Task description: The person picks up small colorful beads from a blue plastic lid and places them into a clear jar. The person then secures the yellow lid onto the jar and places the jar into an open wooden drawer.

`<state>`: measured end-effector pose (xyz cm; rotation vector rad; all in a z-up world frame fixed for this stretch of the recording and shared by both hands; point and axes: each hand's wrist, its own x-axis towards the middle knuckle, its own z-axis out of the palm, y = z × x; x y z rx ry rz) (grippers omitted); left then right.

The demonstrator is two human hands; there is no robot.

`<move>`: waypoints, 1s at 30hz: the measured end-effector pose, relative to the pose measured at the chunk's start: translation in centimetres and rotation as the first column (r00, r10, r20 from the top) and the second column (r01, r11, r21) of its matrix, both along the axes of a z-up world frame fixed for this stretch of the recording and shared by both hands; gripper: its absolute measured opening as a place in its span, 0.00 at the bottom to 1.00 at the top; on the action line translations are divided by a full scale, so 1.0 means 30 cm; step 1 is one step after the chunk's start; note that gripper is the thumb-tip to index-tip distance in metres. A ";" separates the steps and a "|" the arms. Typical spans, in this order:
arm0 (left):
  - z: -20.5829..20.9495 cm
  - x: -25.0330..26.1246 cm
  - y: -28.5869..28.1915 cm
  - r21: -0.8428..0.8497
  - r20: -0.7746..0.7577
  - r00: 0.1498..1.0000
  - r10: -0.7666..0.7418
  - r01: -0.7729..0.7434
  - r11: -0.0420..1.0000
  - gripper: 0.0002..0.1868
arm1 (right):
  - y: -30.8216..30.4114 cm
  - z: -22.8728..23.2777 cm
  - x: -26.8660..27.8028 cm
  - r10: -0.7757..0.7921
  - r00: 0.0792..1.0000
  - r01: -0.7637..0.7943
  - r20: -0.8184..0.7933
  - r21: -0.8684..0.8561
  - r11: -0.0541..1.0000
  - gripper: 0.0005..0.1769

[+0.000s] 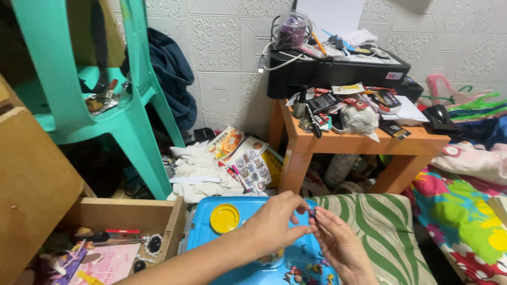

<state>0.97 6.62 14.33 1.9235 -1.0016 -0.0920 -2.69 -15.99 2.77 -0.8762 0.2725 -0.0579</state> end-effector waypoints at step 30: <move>-0.061 0.100 0.374 -0.533 -0.756 0.624 -0.200 -0.407 0.742 0.17 | 0.320 0.022 0.027 -0.094 0.994 0.086 -0.060 -0.123 0.989 0.11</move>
